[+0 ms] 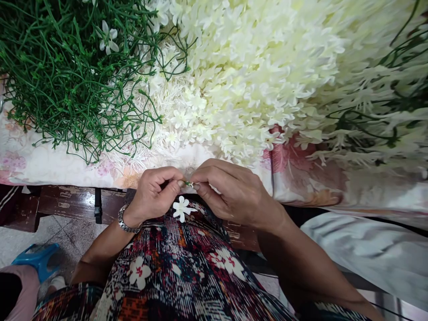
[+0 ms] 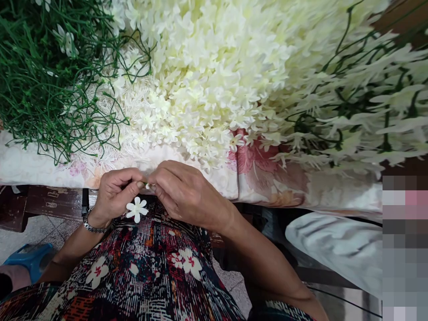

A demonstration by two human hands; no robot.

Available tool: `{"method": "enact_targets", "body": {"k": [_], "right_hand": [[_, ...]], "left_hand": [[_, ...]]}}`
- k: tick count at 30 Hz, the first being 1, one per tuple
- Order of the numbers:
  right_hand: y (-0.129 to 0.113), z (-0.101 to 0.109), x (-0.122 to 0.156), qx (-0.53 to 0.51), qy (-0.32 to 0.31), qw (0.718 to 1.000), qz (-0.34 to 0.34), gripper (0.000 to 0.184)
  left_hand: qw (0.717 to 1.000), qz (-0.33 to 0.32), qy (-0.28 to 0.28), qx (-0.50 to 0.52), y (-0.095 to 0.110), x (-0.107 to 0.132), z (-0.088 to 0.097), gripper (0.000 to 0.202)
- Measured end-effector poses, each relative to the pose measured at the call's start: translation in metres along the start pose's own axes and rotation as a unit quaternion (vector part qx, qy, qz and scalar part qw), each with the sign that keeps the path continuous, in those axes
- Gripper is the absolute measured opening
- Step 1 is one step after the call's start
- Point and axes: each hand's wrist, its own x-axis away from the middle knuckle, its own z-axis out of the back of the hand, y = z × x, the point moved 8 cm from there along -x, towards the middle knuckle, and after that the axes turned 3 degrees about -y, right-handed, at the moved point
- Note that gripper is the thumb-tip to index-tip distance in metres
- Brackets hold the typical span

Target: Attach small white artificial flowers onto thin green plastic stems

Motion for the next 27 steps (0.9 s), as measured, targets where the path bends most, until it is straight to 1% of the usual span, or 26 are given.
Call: {"method": "enact_targets", "body": {"k": [4, 18, 23, 27], "right_hand": [[0.0016, -0.0019, -0.0003, -0.014, -0.01, 1.0, -0.006, 0.008], [0.0032, -0.004, -0.0013, -0.023, -0.006, 1.0, -0.016, 0.007], [0.004, -0.0045, -0.0004, -0.028, -0.009, 0.999, -0.022, 0.009], [0.0016, 0.0016, -0.0006, -0.043, -0.003, 0.999, -0.025, 0.01]], "left_hand": [[1.0, -0.014, -0.007, -0.022, 0.0034, -0.001, -0.0013, 0.013], [0.998, -0.041, 0.015, -0.051, 0.0075, -0.0007, -0.001, 0.015], [0.998, -0.024, 0.009, -0.051, 0.0051, -0.0014, -0.0016, 0.015], [1.0, 0.013, 0.001, 0.021, -0.002, 0.0, 0.0, 0.014]]}}
